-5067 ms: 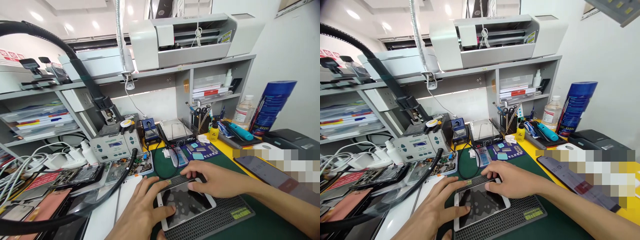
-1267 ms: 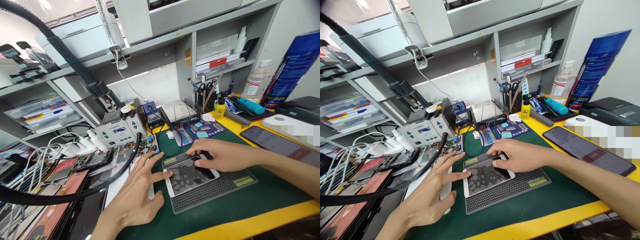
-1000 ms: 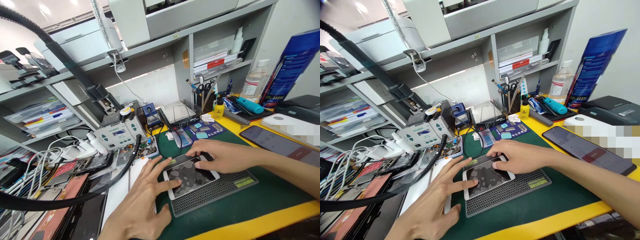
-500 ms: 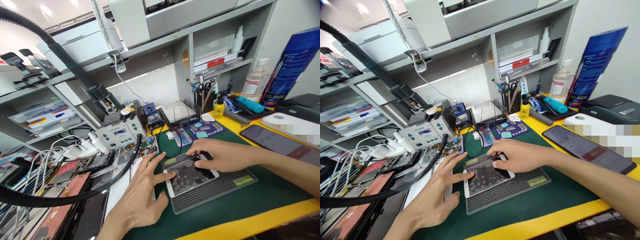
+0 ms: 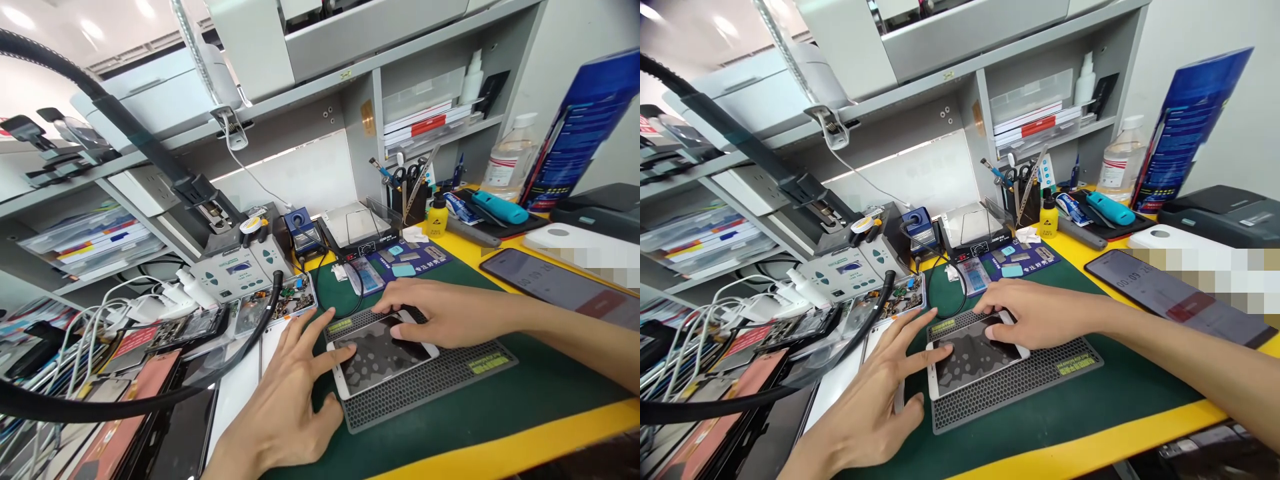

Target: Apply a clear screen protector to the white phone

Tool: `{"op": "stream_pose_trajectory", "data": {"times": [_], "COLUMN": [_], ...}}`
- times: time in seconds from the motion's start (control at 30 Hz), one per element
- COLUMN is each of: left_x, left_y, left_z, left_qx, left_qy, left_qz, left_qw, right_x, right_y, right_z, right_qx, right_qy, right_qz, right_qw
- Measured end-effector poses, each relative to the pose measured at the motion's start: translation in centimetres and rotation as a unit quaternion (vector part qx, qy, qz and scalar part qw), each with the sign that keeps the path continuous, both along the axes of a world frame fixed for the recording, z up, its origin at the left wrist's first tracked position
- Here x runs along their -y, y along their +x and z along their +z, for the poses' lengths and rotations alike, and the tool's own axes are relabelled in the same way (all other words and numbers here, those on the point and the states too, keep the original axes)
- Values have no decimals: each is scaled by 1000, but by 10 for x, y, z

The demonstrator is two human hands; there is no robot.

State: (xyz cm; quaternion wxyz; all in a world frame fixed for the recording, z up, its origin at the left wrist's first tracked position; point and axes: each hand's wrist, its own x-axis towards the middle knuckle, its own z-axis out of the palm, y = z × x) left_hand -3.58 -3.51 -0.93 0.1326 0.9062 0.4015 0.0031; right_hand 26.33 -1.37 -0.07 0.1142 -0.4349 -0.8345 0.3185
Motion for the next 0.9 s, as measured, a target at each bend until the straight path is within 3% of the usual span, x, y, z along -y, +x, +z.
{"op": "stream_pose_trajectory", "data": {"times": [0.57, 0.9], "left_x": [-3, -6], "left_y": [-8, -13], "left_z": [7, -5], "left_qx": [-19, 8], "left_qy": [12, 43], "left_qz": [31, 16], "left_qw": [999, 999], "right_x": [0, -1], "right_y": [1, 0], "right_z": [3, 3], "right_qx": [-8, -13], "right_qy": [-49, -37], "right_qz": [-16, -15], "right_qw": [999, 999]}}
